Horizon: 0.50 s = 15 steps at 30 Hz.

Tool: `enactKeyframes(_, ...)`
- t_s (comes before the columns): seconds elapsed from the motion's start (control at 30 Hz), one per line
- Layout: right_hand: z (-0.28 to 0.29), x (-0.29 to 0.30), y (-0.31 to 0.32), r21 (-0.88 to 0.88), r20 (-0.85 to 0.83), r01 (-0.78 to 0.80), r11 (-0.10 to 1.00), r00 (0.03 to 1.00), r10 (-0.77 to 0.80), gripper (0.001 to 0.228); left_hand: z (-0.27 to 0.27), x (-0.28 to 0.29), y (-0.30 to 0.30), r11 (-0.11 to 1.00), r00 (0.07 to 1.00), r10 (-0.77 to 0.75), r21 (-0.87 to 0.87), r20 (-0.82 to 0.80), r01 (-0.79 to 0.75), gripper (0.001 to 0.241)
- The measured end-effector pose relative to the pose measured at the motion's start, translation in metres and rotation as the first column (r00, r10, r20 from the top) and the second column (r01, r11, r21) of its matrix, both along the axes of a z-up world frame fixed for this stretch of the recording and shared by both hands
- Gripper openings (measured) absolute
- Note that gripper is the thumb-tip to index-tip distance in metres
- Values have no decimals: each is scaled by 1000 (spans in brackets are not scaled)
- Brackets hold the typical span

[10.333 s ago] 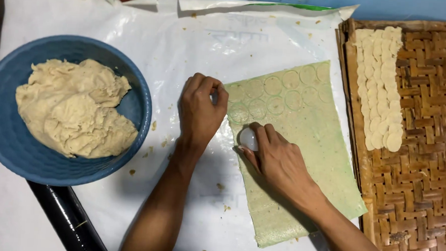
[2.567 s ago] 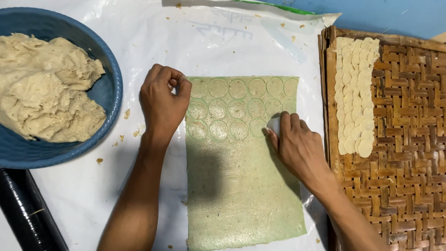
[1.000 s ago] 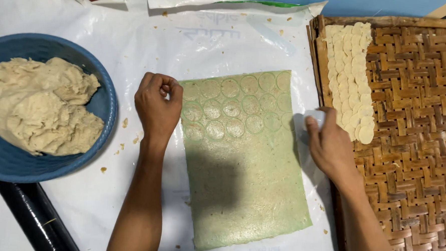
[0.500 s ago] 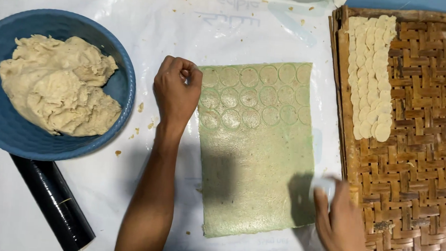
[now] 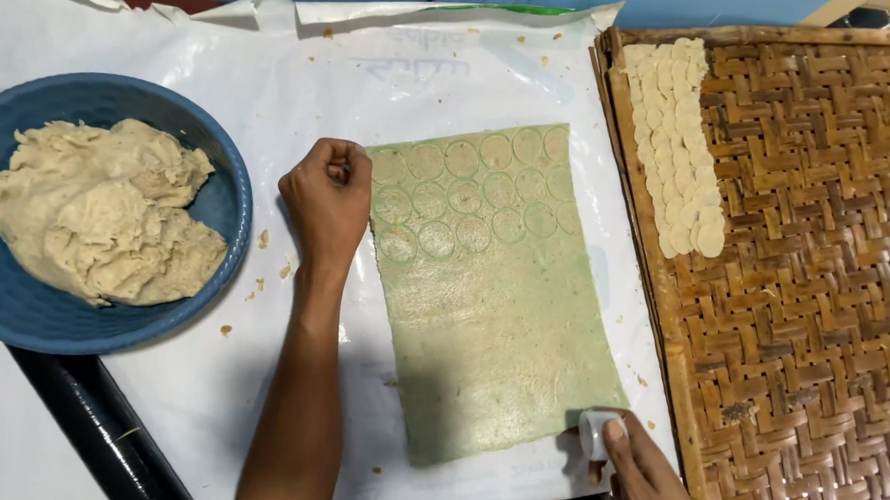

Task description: Use a small circular cutter to stamp out dough pieces from a thin sheet and arrange them on a woven drying tray.

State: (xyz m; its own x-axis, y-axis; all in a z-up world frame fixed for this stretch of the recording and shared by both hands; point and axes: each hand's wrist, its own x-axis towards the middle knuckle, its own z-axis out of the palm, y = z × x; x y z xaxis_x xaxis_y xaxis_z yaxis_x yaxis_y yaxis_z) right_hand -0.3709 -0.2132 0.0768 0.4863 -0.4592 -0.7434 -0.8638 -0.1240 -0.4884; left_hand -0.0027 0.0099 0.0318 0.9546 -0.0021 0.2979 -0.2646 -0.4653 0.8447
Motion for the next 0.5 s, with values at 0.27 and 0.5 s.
enactKeyframes(0.27,12,24,-7,-238,-57,-163,957,987,153,51,-2,2,3,996,999,24,-84,-29,-27,10)
enactKeyframes(0.5,51,88,31,-348,-493,-493,798,820,292,58,3,-3,6,992,999,-14,-123,-35,9,9)
